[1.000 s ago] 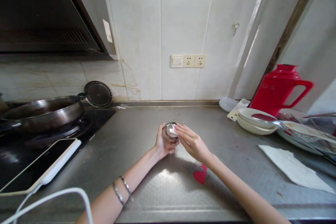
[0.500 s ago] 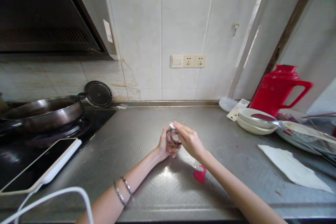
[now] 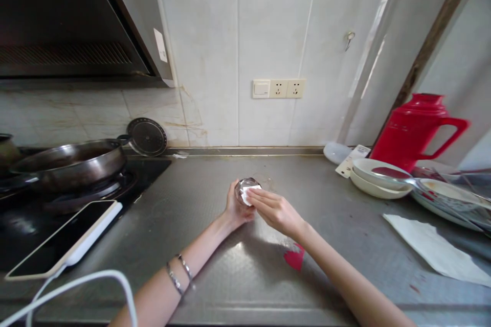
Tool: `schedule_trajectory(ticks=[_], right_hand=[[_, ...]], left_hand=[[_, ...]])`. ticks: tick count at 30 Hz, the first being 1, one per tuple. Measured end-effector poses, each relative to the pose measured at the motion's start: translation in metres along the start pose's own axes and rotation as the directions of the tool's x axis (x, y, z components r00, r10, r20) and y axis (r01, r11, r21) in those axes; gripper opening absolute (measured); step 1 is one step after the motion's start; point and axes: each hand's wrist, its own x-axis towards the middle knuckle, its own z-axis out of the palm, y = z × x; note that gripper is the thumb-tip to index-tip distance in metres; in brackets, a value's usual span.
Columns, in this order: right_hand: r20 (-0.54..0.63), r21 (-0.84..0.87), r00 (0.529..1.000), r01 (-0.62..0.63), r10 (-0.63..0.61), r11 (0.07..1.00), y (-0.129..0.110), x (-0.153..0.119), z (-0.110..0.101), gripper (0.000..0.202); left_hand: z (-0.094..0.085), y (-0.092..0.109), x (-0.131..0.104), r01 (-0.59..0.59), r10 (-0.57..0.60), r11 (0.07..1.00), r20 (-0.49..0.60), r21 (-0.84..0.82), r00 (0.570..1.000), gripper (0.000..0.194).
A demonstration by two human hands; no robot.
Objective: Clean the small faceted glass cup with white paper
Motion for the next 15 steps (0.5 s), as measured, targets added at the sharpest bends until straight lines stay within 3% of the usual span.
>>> schedule_trajectory(ticks=[5,11,15], right_hand=[[-0.057,0.008,0.995,-0.075,0.076,0.997,0.012,-0.008,0.001,0.040],[-0.117,0.076,0.973,-0.192,0.200,0.978,0.011,-0.006,0.010,0.041],[-0.133,0.115,0.972,-0.177,0.192,0.977,0.003,0.000,0.014,0.044]], left_hand=[[0.004,0.003,-0.005,-0.012,-0.003,0.994,0.135,0.111,0.991,0.078],[0.010,-0.004,-0.007,-0.009,0.012,0.983,-0.013,0.184,1.000,0.075],[0.014,-0.007,-0.008,-0.031,0.039,0.983,-0.040,0.181,0.998,0.068]])
